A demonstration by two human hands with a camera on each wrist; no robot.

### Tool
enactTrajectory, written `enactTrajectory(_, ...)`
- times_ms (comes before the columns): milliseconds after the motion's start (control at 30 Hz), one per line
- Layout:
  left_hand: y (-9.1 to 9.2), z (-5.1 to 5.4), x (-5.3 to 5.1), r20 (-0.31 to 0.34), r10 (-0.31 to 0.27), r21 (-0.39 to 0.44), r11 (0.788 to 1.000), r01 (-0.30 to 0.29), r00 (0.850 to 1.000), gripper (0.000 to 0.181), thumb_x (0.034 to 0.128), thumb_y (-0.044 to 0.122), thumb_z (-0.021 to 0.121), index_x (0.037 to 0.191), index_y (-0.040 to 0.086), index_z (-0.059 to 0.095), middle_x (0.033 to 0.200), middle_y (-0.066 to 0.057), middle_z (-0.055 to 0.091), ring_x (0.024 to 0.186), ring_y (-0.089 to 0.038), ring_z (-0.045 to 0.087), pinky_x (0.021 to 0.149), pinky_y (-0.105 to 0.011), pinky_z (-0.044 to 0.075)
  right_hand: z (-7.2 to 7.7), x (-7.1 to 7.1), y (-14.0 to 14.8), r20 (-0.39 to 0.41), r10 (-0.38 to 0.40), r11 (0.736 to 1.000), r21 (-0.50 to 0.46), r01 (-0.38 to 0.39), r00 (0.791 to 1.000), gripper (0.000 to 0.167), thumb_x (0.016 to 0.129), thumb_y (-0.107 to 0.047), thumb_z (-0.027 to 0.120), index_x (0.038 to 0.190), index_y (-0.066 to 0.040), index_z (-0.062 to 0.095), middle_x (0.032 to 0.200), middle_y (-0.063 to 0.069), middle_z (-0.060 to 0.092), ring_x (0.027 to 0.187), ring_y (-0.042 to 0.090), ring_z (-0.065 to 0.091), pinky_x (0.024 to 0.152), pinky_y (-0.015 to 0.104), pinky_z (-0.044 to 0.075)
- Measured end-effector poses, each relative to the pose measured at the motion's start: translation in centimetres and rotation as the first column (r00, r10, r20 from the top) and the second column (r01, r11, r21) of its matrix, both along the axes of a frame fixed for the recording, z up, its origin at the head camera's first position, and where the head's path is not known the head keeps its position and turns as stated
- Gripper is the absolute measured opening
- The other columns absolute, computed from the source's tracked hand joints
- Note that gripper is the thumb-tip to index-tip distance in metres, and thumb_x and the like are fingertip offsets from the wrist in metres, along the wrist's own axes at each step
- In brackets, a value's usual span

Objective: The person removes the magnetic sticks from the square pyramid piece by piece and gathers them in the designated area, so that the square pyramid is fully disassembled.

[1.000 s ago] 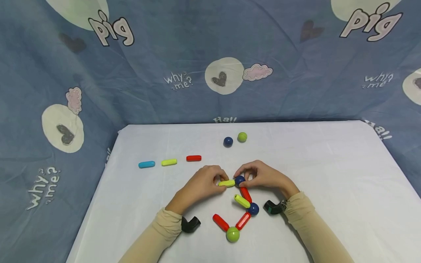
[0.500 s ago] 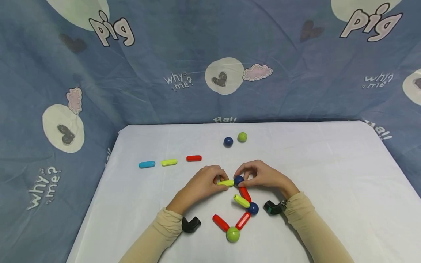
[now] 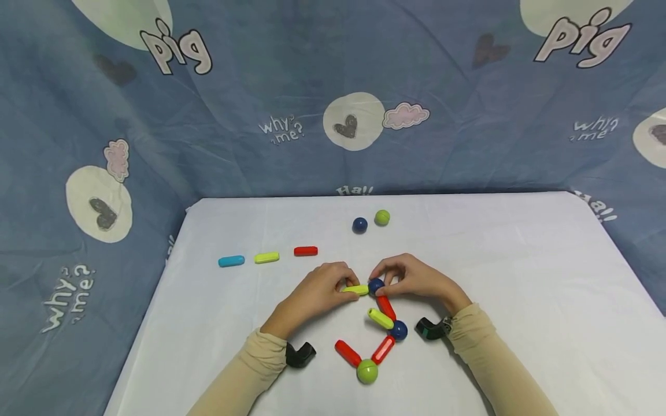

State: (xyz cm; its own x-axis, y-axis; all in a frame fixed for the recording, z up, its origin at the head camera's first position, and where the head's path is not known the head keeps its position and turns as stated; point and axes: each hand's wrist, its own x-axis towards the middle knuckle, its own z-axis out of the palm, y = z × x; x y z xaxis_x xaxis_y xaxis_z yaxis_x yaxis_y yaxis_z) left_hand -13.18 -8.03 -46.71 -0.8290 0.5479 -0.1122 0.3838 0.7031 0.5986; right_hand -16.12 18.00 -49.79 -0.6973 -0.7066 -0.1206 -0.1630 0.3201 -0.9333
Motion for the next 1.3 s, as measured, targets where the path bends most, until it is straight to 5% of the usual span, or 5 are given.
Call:
enactTrajectory(433, -0.7, 0.2, -0.2, 0.002, 0.007, -0.043, 0.999, -0.007, 1.0, 0.017, 0.0892, 0.027, 0.082, 0.101, 0.017, 0.076, 0.097, 0.007, 0.069, 0.086, -0.01, 0.058, 0.08, -0.031, 0.05, 0.1, -0.2, -0.2, -0.022, -0.005, 1.0, 0.026, 0.005, 1.0, 0.028, 0.089, -0.013, 0.079, 0.116, -0.007, 0.074, 0.087, 0.007, 0.076, 0.076, 0.009, 0.065, 0.071, 0.023, 0.051)
enactTrajectory(700, -3.4, 1.4, -0.7, 0.011, 0.174, -0.056, 0.983, -0.173, 0.985, 0.016, 0.0846, 0.02, 0.086, 0.097, 0.021, 0.076, 0.093, 0.008, 0.069, 0.079, -0.013, 0.055, 0.076, -0.032, 0.048, -0.1, -0.1, 0.1, -0.013, -0.024, 0.999, 0.037, 0.024, 1.0, 0.028, 0.088, -0.012, 0.079, 0.115, -0.007, 0.074, 0.084, 0.007, 0.074, 0.075, 0.008, 0.064, 0.07, 0.022, 0.052)
enactTrajectory(967, -5.3, 2.7, -0.3, -0.012, 0.19, -0.03, 0.981, -0.19, 0.982, 0.018, 0.0828, 0.018, 0.087, 0.097, 0.02, 0.076, 0.091, 0.007, 0.068, 0.074, -0.013, 0.053, 0.069, -0.029, 0.045, -0.5, 0.1, -0.1, -0.006, -0.014, 1.0, 0.018, 0.015, 1.0, 0.028, 0.089, -0.014, 0.079, 0.115, -0.008, 0.073, 0.085, 0.006, 0.074, 0.075, 0.009, 0.064, 0.071, 0.023, 0.052)
enactTrajectory(1300, -12.2, 2.6, 0.4, -0.043, 0.308, -0.094, 0.946, -0.311, 0.95, 0.021, 0.0842, 0.015, 0.085, 0.102, 0.013, 0.075, 0.085, -0.002, 0.068, 0.072, -0.015, 0.054, 0.061, -0.029, 0.045, -0.2, 0.0, 0.1, -0.015, -0.02, 1.0, 0.023, 0.021, 1.0, 0.028, 0.089, -0.015, 0.079, 0.116, -0.008, 0.073, 0.084, 0.005, 0.074, 0.075, 0.01, 0.065, 0.072, 0.023, 0.052)
